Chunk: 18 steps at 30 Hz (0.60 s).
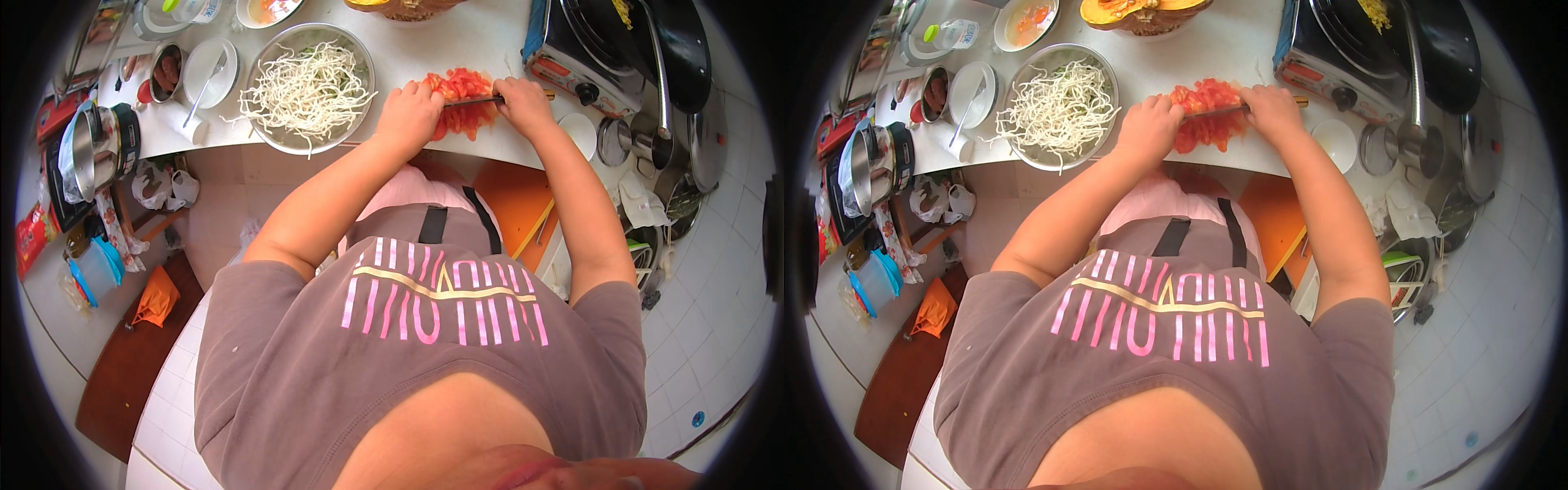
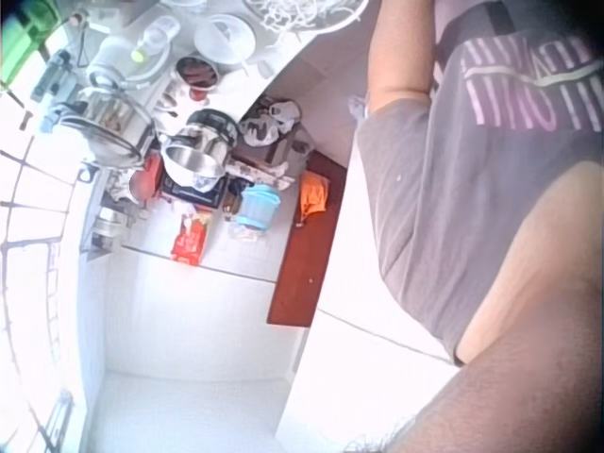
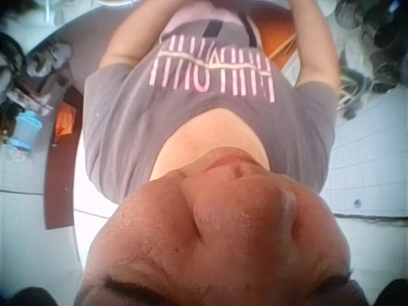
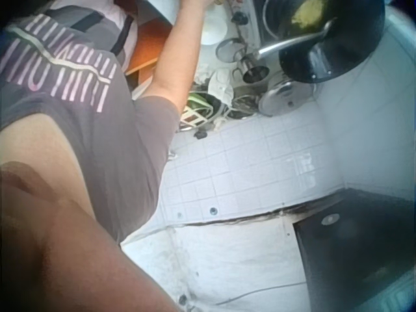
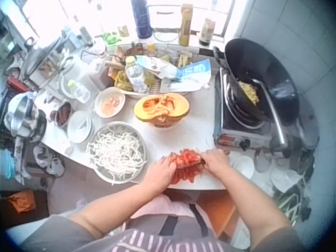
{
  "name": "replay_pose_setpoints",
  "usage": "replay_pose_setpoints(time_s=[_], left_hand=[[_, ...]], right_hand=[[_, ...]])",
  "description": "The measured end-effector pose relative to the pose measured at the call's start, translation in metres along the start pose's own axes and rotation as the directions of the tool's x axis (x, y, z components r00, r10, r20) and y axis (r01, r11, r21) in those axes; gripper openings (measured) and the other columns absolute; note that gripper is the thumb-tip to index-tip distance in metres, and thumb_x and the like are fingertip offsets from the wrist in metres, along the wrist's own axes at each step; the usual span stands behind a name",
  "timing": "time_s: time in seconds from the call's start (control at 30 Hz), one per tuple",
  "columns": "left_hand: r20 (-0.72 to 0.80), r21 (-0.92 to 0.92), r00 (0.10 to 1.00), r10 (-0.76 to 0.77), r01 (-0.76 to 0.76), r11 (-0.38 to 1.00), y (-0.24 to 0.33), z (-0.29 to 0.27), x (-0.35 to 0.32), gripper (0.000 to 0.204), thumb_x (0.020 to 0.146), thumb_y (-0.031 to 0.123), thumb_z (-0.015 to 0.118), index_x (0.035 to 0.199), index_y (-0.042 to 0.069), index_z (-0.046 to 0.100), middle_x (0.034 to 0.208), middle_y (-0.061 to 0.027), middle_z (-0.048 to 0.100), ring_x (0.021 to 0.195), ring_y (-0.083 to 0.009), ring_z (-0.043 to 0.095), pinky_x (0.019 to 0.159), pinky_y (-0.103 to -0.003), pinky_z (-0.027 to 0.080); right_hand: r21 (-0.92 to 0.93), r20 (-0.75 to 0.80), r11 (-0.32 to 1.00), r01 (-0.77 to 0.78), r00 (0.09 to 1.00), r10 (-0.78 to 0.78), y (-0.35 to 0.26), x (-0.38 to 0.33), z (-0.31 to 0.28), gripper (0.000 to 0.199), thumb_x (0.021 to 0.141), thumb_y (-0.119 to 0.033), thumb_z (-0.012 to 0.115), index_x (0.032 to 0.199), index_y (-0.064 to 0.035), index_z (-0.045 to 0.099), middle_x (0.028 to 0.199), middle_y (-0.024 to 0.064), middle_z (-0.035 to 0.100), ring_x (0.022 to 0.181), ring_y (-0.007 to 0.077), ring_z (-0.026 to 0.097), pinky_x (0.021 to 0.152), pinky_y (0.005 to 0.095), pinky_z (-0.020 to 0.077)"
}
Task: The person chops a tomato into small pieces using a cleaver on a cutting board. They then transfer the chopped tomato into a plastic container and wipe the cutting board clean. Finally, they squeeze water out of a bowl of bean sprouts by hand.
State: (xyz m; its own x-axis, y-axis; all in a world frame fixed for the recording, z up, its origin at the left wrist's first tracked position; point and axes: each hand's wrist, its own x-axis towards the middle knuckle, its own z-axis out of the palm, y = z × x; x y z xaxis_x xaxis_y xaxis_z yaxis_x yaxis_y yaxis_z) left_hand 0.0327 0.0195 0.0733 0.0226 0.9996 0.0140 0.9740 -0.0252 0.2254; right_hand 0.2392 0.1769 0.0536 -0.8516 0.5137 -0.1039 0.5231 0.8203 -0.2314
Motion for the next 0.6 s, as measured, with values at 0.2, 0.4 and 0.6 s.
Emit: replay_pose_setpoints(time_s=[0.2, 0.4, 0.6], left_hand=[[-0.106, -0.108, 0.993, -0.053, 0.041, 0.993, -0.021, 0.032, -0.012, 0.013, 0.083, 0.021, 0.063, 0.086, 0.01, 0.057, 0.086, -0.0064, 0.06, 0.083, -0.0279, 0.059, 0.07, -0.04, 0.048], [-0.169, -0.179, 0.982, -0.087, 0.056, 0.982, -0.023, 0.031, -0.013, 0.015, 0.083, 0.022, 0.064, 0.082, 0.01, 0.055, 0.083, -0.0064, 0.06, 0.08, -0.0279, 0.058, 0.068, -0.039, 0.048], [-0.012, -0.011, 0.997, -0.071, 0.071, 0.997, -0.005, 0.009, 0.006, 0.011, 0.085, 0.021, 0.061, 0.086, 0.01, 0.058, 0.086, -0.0055, 0.06, 0.084, -0.027, 0.058, 0.071, -0.041, 0.048]], right_hand=[[-0.137, 0.051, 0.99, -0.011, 0.999, 0.018, -0.021, 0.013, -0.02, 0.017, 0.077, -0.014, 0.064, 0.094, -0.0134, 0.06, 0.086, 0.0056, 0.062, 0.088, 0.0283, 0.06, 0.076, 0.0422, 0.0421], [-0.21, 0.065, 0.977, -0.021, 0.997, 0.036, -0.033, 0.02, -0.035, 0.012, 0.083, -0.012, 0.053, 0.092, -0.0134, 0.062, 0.086, 0.0055, 0.064, 0.089, 0.028, 0.061, 0.078, 0.0419, 0.0414], [-0.096, -0.005, 0.994, -0.056, 0.998, 0.056, -0.005, 0.016, 0.001, 0.011, 0.083, -0.012, 0.052, 0.089, -0.0145, 0.061, 0.084, 0.0055, 0.062, 0.086, 0.0283, 0.059, 0.077, 0.042, 0.0414]])
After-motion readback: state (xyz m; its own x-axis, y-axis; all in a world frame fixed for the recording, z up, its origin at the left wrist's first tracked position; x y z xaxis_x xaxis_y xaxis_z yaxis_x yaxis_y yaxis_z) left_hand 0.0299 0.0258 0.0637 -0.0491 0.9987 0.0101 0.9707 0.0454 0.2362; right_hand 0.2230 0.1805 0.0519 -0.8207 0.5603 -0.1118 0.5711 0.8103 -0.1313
